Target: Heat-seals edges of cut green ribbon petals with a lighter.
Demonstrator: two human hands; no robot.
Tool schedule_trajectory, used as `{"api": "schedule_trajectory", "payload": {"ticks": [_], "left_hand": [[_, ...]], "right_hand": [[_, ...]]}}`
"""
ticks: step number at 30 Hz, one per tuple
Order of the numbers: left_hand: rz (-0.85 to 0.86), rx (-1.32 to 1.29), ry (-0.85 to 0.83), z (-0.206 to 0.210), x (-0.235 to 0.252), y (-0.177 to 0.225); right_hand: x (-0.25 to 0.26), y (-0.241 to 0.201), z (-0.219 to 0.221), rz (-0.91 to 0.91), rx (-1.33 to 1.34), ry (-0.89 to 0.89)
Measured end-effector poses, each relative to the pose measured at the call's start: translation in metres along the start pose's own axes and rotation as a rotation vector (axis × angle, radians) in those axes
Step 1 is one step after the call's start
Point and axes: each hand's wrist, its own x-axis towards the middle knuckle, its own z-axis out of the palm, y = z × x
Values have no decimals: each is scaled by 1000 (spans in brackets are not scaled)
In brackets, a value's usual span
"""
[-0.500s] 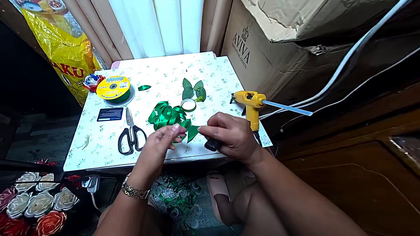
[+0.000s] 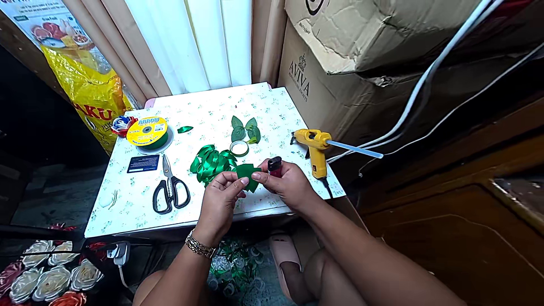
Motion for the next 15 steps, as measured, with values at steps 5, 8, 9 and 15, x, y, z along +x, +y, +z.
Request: {"api": "schedule_trajectory", "payload": {"ticks": [5,8,9,15], "left_hand": [[-27,30,40,-2,1,0],[-59,-28,74,-5,1,1],[-75,-58,79,-5,1,1],[-131,-188,70,-2,-5,-4]], "right_hand": [[6,0,-15,75,-102,-27],[18,4,-31,181,-223,50],[21,6,-34,195,-333,92],[2,3,-14,-75,-341,-47]]}}
